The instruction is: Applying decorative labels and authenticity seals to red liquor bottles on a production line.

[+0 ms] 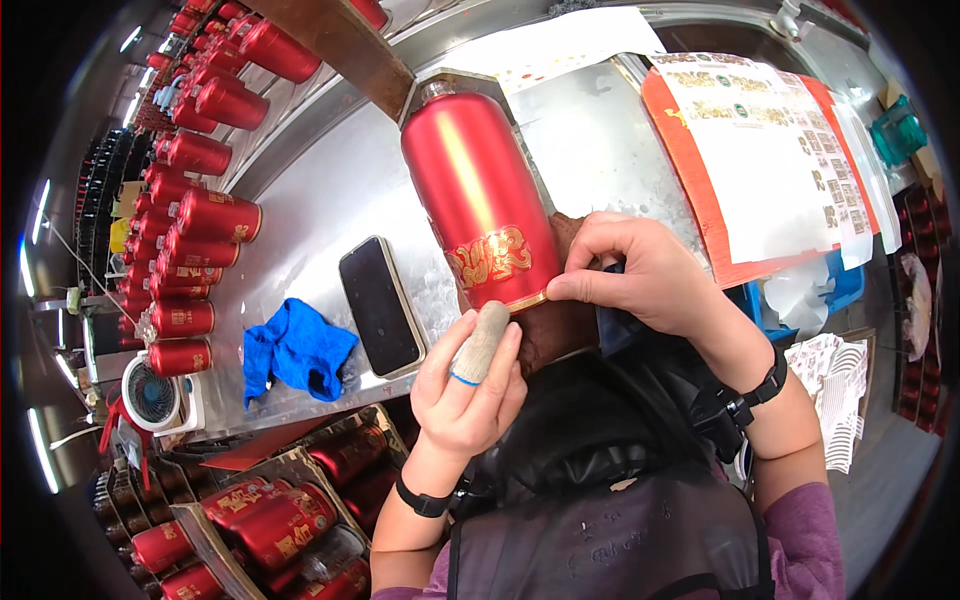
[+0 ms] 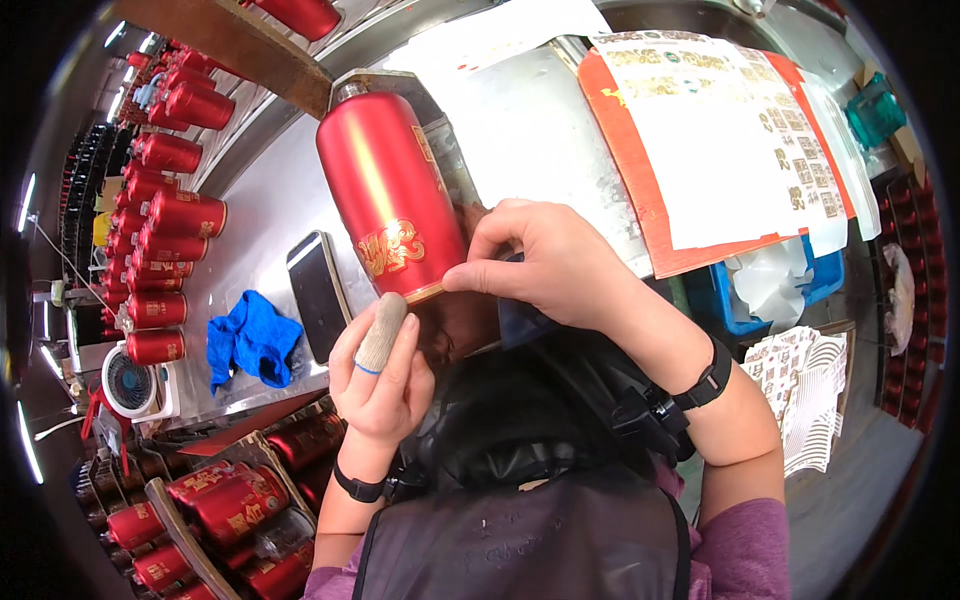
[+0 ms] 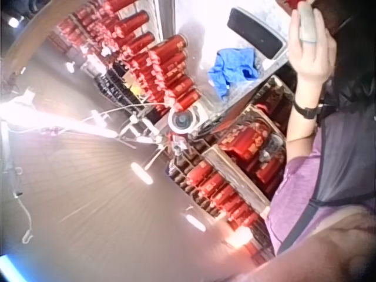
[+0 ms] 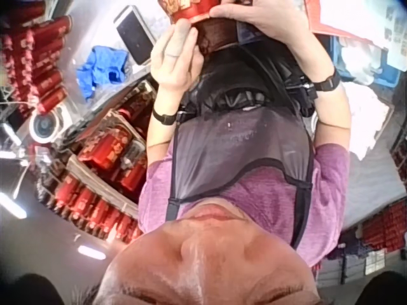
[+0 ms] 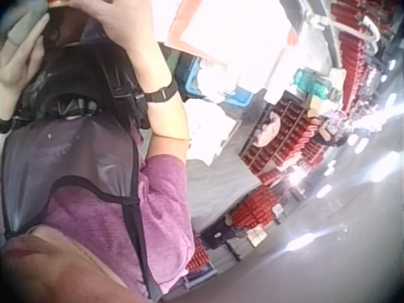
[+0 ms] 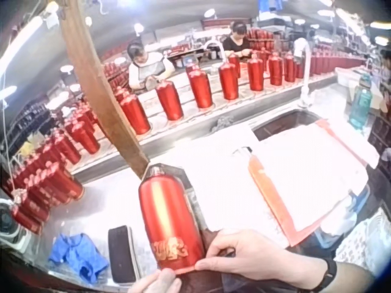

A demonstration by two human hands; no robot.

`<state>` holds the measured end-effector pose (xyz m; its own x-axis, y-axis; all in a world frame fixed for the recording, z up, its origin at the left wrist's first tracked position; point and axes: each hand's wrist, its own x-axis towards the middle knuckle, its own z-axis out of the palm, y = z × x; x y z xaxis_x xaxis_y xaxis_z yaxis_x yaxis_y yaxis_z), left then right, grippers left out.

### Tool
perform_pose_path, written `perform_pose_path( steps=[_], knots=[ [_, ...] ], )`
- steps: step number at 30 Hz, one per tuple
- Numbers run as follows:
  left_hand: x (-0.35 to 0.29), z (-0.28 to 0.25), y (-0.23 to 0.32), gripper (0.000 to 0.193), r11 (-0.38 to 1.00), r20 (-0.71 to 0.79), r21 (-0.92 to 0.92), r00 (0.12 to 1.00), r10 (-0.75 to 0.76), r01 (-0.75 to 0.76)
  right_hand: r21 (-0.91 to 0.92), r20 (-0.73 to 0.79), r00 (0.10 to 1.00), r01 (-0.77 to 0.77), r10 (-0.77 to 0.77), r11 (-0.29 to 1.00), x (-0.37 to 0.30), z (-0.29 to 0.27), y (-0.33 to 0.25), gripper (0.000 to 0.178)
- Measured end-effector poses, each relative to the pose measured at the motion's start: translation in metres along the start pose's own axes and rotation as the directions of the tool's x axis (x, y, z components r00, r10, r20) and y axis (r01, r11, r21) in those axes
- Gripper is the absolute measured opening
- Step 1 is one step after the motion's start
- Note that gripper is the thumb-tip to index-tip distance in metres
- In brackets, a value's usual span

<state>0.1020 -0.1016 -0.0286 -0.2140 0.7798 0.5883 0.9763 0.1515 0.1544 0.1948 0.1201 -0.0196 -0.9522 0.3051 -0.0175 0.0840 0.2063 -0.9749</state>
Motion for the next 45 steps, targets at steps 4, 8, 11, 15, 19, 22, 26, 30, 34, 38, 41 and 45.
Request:
perform_pose_path(
  steps=[4, 8, 11, 15, 19, 22, 26, 30, 34, 38, 41, 45],
  knots=[
    [0.006, -0.004, 0.003, 0.032, 1.000, 0.011, -0.012, 1.000, -0.006, 0.006, 0.001, 0.012, 0.999, -0.036, 0.036, 0.999, 0.000, 0.000, -0.003, 0.017],
    [0.020, 0.003, 0.005, 0.037, 0.995, 0.025, -0.011, 0.995, 0.096, -0.096, 0.009, 0.025, 0.999, -0.025, 0.024, 1.000, -0.001, 0.000, -0.001, 0.018],
    [0.037, 0.008, 0.009, 0.057, 0.993, 0.013, 0.015, 0.993, -0.118, 0.118, 0.028, 0.010, 1.000, 0.019, -0.019, 0.999, -0.001, 0.000, 0.004, 0.018],
    [0.041, 0.010, -0.006, 0.081, 0.968, 0.042, -0.073, 0.971, -0.237, 0.239, -0.007, 0.021, 1.000, -0.002, 0.002, 1.000, -0.006, -0.009, -0.003, 0.024],
    [0.036, 0.010, -0.010, 0.084, 0.961, 0.036, -0.099, 0.966, -0.255, 0.257, 0.015, 0.008, 0.998, -0.055, 0.055, 0.998, -0.009, -0.013, -0.007, 0.013],
    [0.031, 0.012, -0.012, 0.087, 0.944, 0.018, -0.166, 0.959, -0.284, 0.283, 0.040, -0.002, 0.994, -0.106, 0.106, 0.994, -0.007, -0.013, -0.009, 0.012],
    [0.026, 0.014, -0.014, 0.089, 0.910, 0.027, -0.257, 0.944, -0.330, 0.326, 0.018, 0.011, 0.997, -0.076, 0.076, 0.997, -0.007, -0.013, -0.008, 0.012],
    [0.019, 0.016, -0.015, 0.089, 0.842, 0.068, -0.346, 0.906, -0.418, 0.415, 0.001, 0.043, 0.996, -0.081, 0.081, 0.997, -0.006, -0.013, -0.011, 0.022],
    [0.015, 0.020, -0.018, 0.089, 0.828, 0.058, -0.383, 0.905, -0.422, 0.411, -0.030, 0.035, 0.999, -0.025, 0.026, 0.999, -0.004, -0.011, -0.007, 0.021],
    [0.012, 0.021, -0.019, 0.083, 0.785, 0.038, -0.458, 0.891, -0.452, 0.417, -0.029, 0.030, 0.999, -0.025, 0.026, 0.999, -0.002, -0.008, -0.004, 0.022],
    [0.005, 0.010, -0.015, 0.068, 0.903, 0.012, -0.284, 0.943, -0.334, 0.323, -0.020, 0.024, 0.998, -0.050, 0.051, 0.999, 0.000, -0.008, -0.001, 0.022],
    [-0.003, -0.005, -0.003, 0.033, 0.989, 0.003, -0.128, 0.998, -0.070, 0.070, -0.016, 0.004, 1.000, -0.015, 0.015, 1.000, 0.000, -0.005, 0.000, 0.021]
  ],
)
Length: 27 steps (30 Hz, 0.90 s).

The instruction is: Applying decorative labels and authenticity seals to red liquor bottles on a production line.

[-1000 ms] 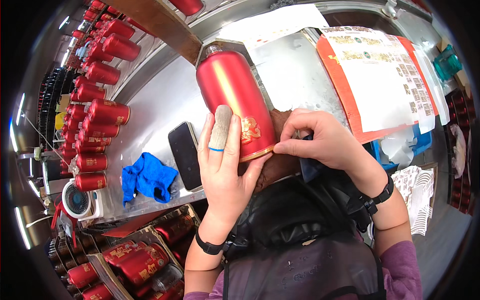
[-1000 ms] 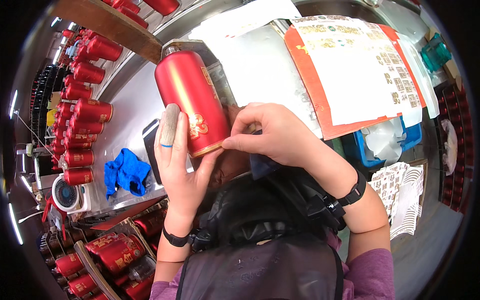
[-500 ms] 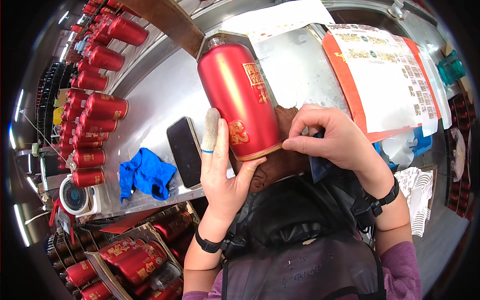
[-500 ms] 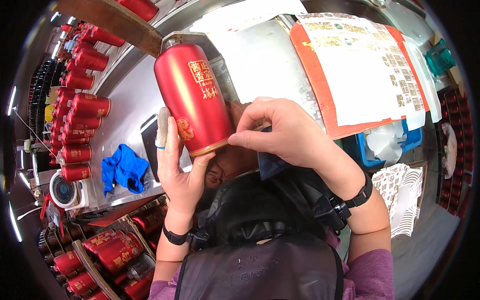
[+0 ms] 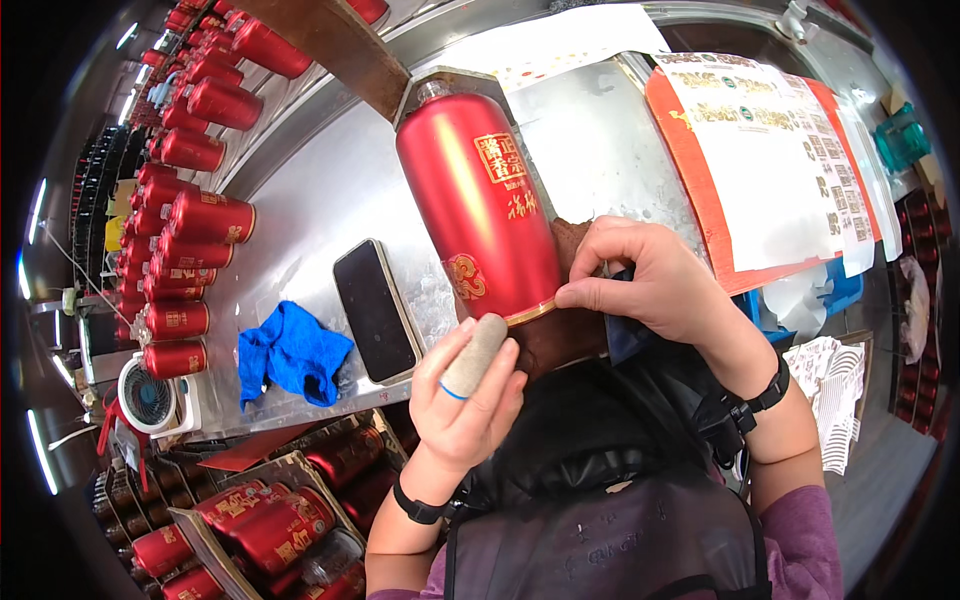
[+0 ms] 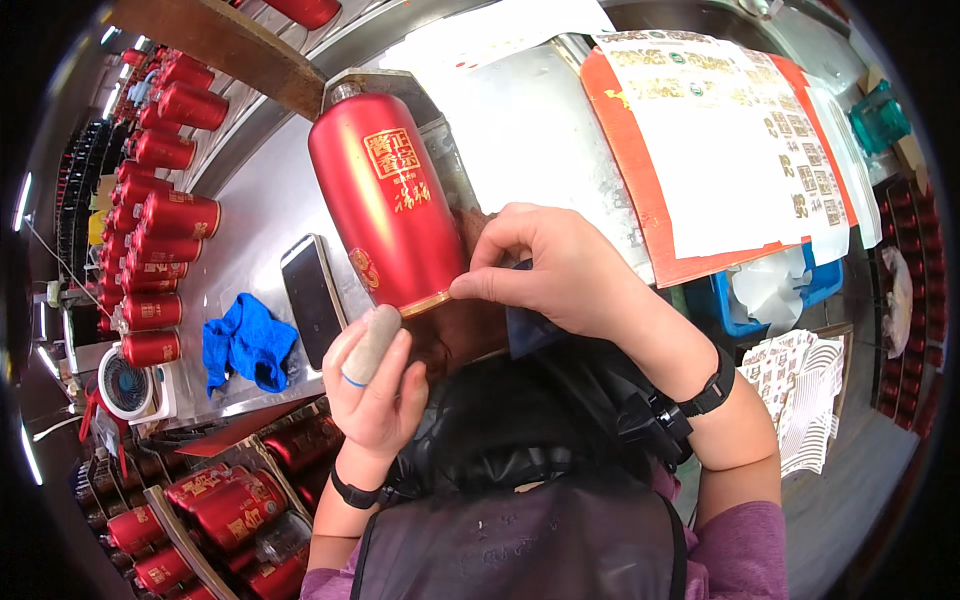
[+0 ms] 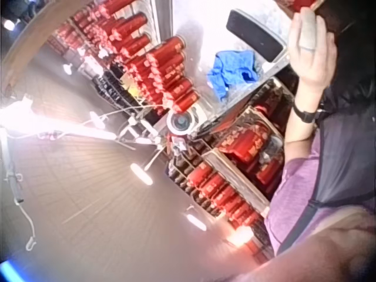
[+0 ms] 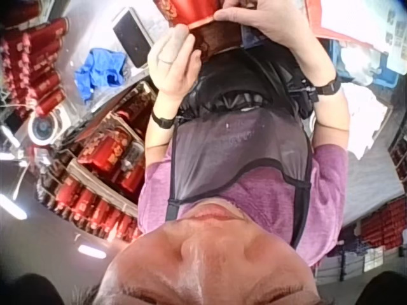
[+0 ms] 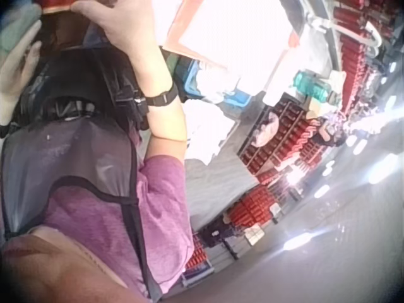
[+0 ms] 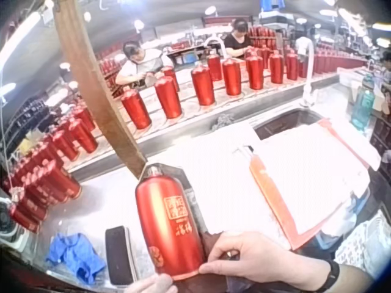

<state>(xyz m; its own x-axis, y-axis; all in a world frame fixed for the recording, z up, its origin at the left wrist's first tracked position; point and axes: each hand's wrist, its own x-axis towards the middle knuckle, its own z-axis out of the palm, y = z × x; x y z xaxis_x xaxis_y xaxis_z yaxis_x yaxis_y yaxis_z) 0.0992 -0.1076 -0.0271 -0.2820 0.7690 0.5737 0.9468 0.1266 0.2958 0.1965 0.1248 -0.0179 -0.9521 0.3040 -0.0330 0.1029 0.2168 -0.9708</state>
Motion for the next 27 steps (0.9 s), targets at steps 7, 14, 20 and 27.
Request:
perform_pose_path(
  steps=[7, 14, 20, 27],
  knots=[
    [0.025, 0.015, 0.006, 0.033, 0.963, 0.019, 0.158, 0.975, 0.220, -0.220, -0.053, 0.006, 0.998, 0.057, -0.057, 0.997, -0.001, 0.000, 0.003, 0.021],
    [0.011, -0.002, 0.002, 0.033, 0.965, 0.078, 0.158, 0.976, 0.201, -0.212, -0.022, -0.016, 0.992, 0.125, -0.125, 0.992, 0.000, 0.004, 0.011, 0.023],
    [0.026, 0.007, 0.009, 0.034, 0.967, 0.084, 0.136, 0.976, 0.203, -0.213, -0.042, 0.000, 0.998, 0.065, -0.065, 0.997, -0.001, 0.001, 0.006, 0.024],
    [0.052, 0.012, 0.011, 0.069, 0.972, 0.025, 0.207, 0.992, -0.122, 0.114, 0.013, 0.018, 0.999, 0.027, -0.027, 1.000, -0.004, -0.001, 0.002, 0.023]
  ],
)
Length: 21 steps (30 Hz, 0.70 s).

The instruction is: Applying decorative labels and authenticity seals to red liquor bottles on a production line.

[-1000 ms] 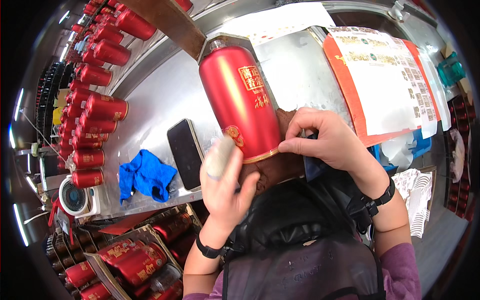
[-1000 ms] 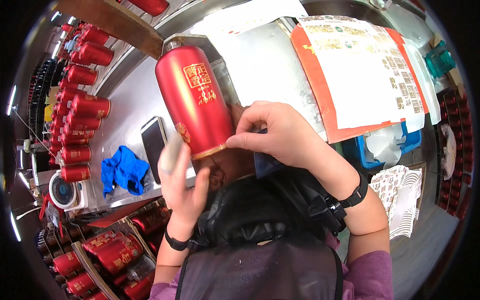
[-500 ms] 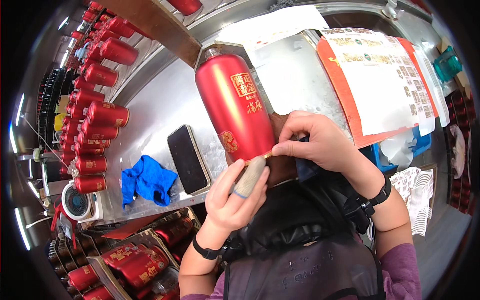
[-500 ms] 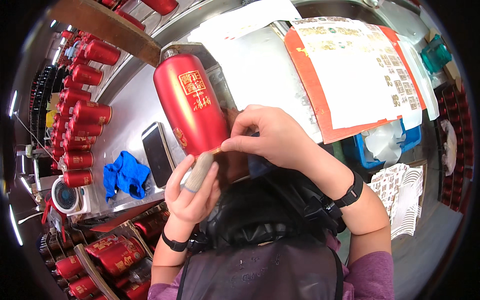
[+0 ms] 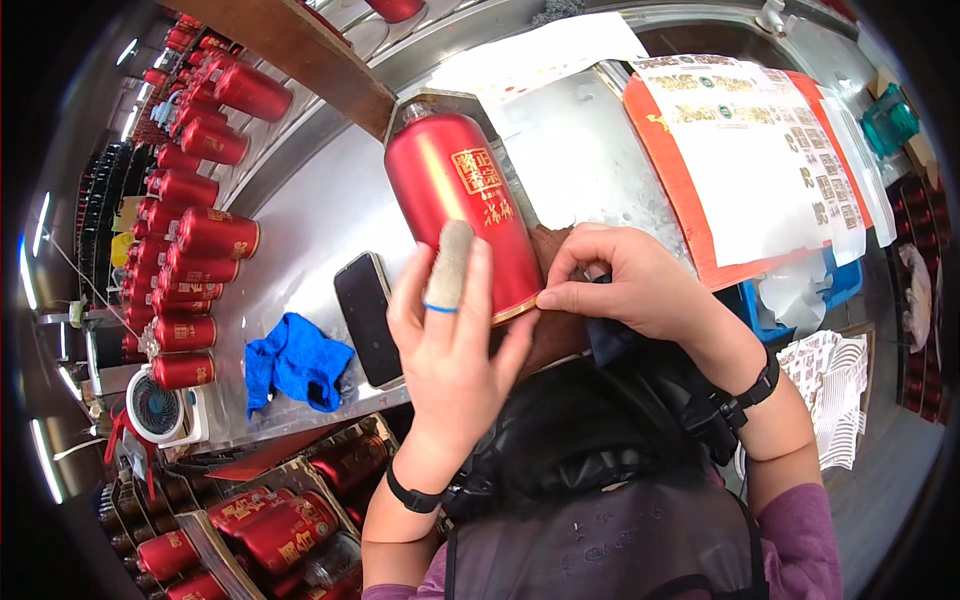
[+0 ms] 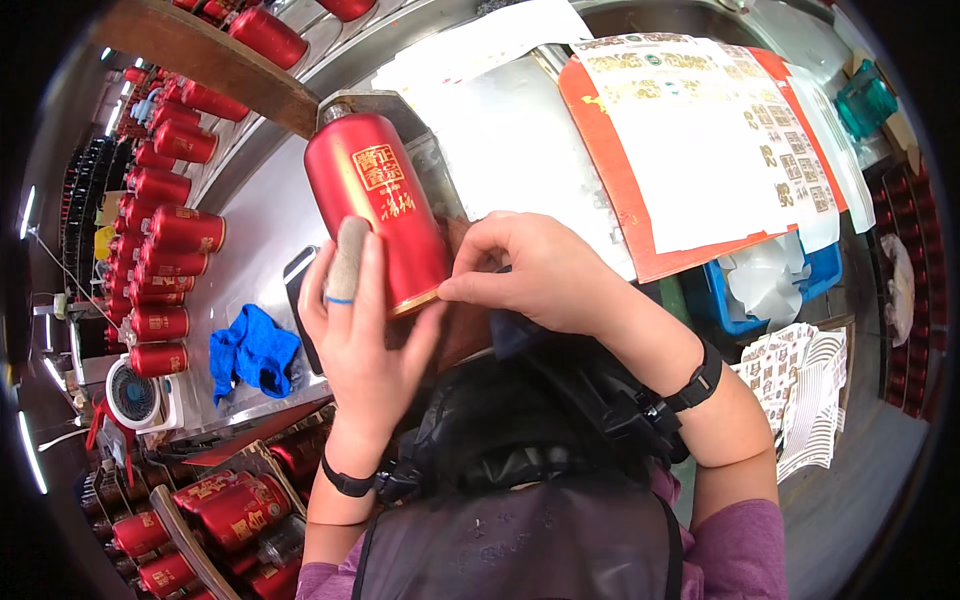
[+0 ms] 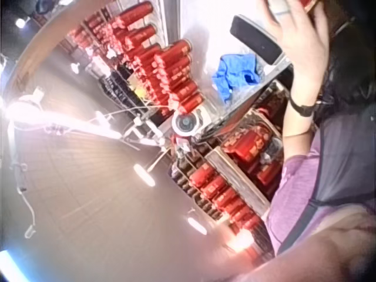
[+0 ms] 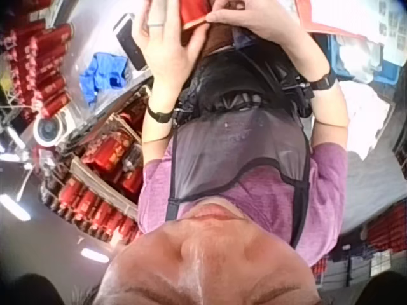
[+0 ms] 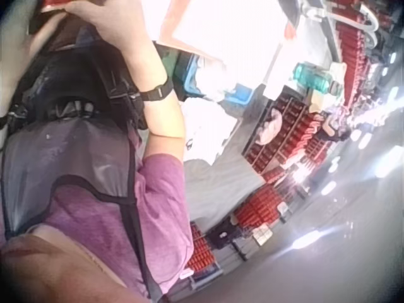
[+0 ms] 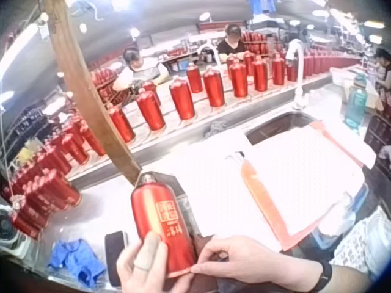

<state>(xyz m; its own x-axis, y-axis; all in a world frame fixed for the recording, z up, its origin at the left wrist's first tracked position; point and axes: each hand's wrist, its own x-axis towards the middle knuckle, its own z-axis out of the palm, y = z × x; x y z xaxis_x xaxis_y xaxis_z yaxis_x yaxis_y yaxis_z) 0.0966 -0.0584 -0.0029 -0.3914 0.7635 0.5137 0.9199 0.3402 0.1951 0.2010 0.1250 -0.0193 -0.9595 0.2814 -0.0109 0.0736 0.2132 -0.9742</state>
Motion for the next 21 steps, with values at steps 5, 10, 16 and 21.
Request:
perform_pose_path(
  steps=[5, 10, 16, 21],
  knots=[
    [-0.006, -0.002, -0.013, 0.079, 0.997, 0.050, -0.066, 0.998, -0.026, 0.029, 0.008, 0.032, 0.996, -0.079, 0.079, 0.997, -0.005, -0.009, -0.009, 0.022],
    [-0.018, 0.005, -0.022, 0.082, 0.960, 0.020, -0.241, 0.990, -0.140, 0.140, 0.007, 0.014, 0.992, -0.125, 0.124, 0.992, -0.002, -0.009, -0.013, 0.021],
    [-0.023, 0.010, -0.024, 0.083, 0.886, 0.046, -0.401, 0.970, -0.237, 0.235, 0.037, 0.012, 0.990, -0.143, 0.143, 0.989, -0.001, -0.006, -0.015, 0.020],
    [-0.026, 0.014, -0.028, 0.083, 0.875, 0.032, -0.430, 0.973, -0.230, 0.221, 0.028, 0.008, 0.992, -0.124, 0.124, 0.992, 0.001, -0.002, -0.013, 0.020]
  ],
)
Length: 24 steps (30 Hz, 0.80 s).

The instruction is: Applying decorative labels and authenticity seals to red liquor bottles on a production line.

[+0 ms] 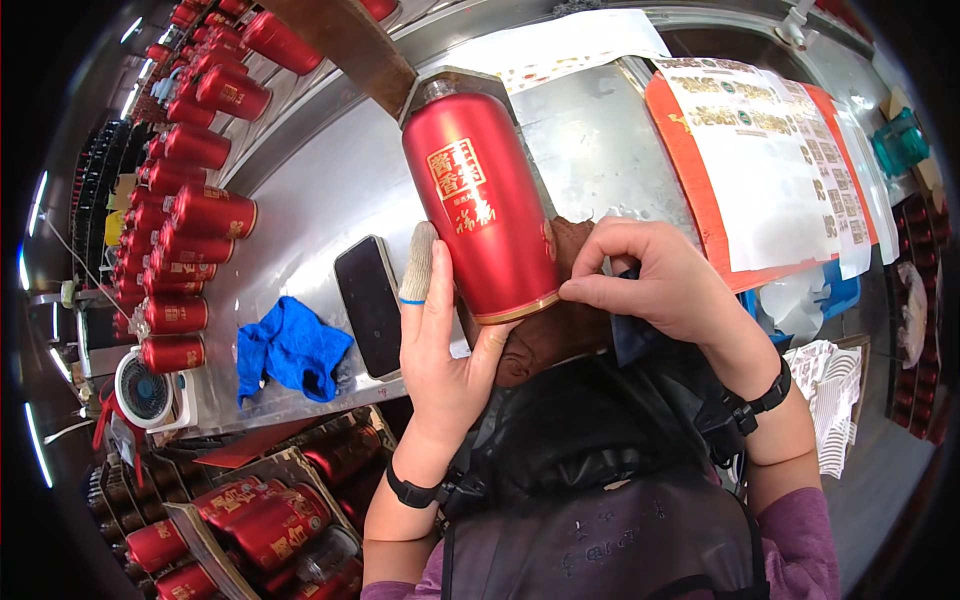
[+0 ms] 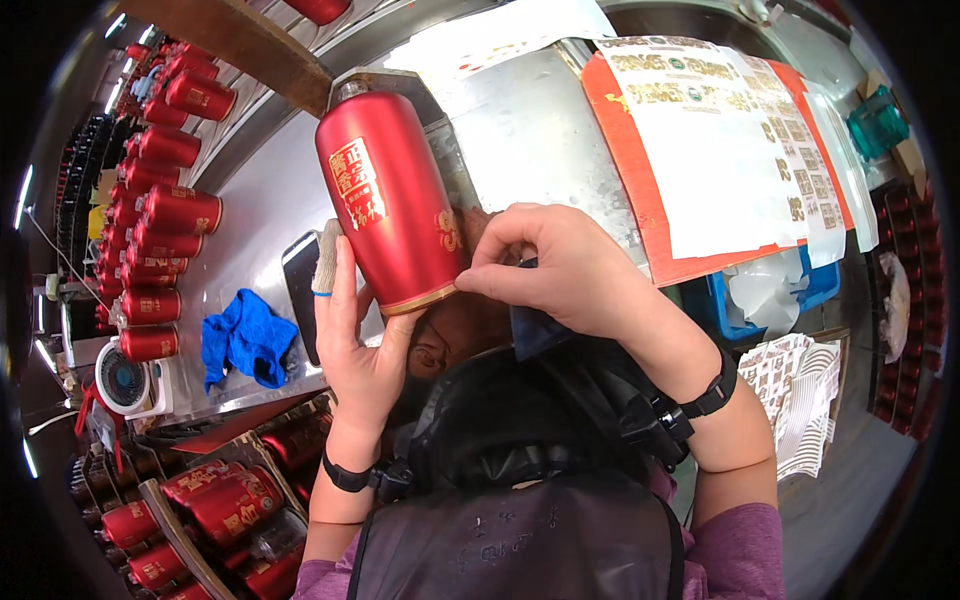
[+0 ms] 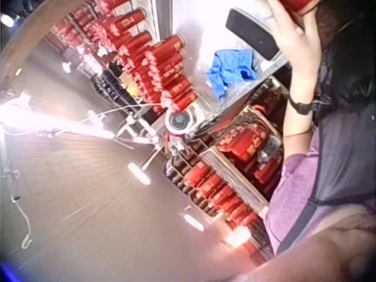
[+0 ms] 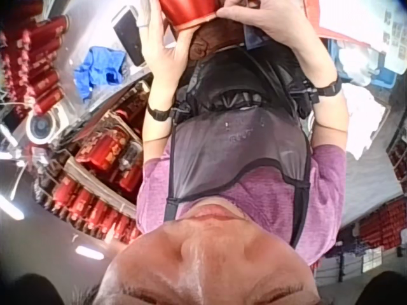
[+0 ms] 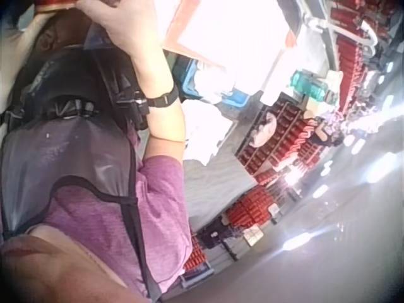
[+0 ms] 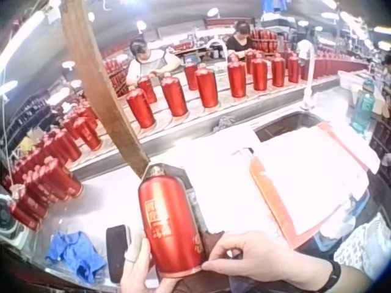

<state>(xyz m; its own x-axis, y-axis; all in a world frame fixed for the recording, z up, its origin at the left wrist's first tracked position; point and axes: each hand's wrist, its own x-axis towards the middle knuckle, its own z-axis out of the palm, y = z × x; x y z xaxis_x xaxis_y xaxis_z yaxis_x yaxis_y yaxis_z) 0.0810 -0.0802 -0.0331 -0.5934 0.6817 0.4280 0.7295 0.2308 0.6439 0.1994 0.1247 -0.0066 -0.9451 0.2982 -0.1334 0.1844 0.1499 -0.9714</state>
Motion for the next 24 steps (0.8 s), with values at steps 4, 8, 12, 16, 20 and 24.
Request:
perform_pose_path(
  steps=[4, 8, 12, 16, 20, 24],
  knots=[
    [-0.003, -0.002, -0.004, 0.081, 1.000, 0.020, -0.019, 1.000, -0.019, 0.019, -0.028, -0.002, 0.999, 0.046, -0.046, 0.999, 0.002, 0.003, 0.002, 0.021],
    [-0.011, -0.008, 0.009, 0.068, 0.983, -0.014, 0.182, 0.999, 0.041, -0.038, 0.013, 0.012, 1.000, 0.002, -0.002, 1.000, 0.003, 0.003, 0.003, 0.022],
    [-0.027, -0.011, 0.017, 0.029, 0.854, 0.103, 0.301, 0.905, 0.414, -0.425, 0.001, 0.012, 1.000, 0.024, -0.024, 1.000, 0.004, 0.005, 0.003, 0.022],
    [-0.016, 0.000, 0.020, 0.033, 0.803, 0.115, 0.335, 0.867, 0.484, -0.493, 0.013, 0.022, 1.000, -0.011, 0.011, 1.000, 0.003, 0.005, -0.001, 0.022],
    [-0.004, 0.008, 0.030, 0.039, 0.821, 0.115, 0.350, 0.891, 0.440, -0.451, 0.081, -0.009, 0.999, 0.046, -0.046, 0.996, 0.004, 0.006, 0.008, 0.023],
    [0.004, 0.005, 0.030, 0.062, 0.886, 0.057, 0.368, 0.958, 0.281, -0.282, 0.120, 0.039, 0.999, -0.027, 0.022, 0.992, 0.001, 0.006, 0.004, 0.018]
  ],
)
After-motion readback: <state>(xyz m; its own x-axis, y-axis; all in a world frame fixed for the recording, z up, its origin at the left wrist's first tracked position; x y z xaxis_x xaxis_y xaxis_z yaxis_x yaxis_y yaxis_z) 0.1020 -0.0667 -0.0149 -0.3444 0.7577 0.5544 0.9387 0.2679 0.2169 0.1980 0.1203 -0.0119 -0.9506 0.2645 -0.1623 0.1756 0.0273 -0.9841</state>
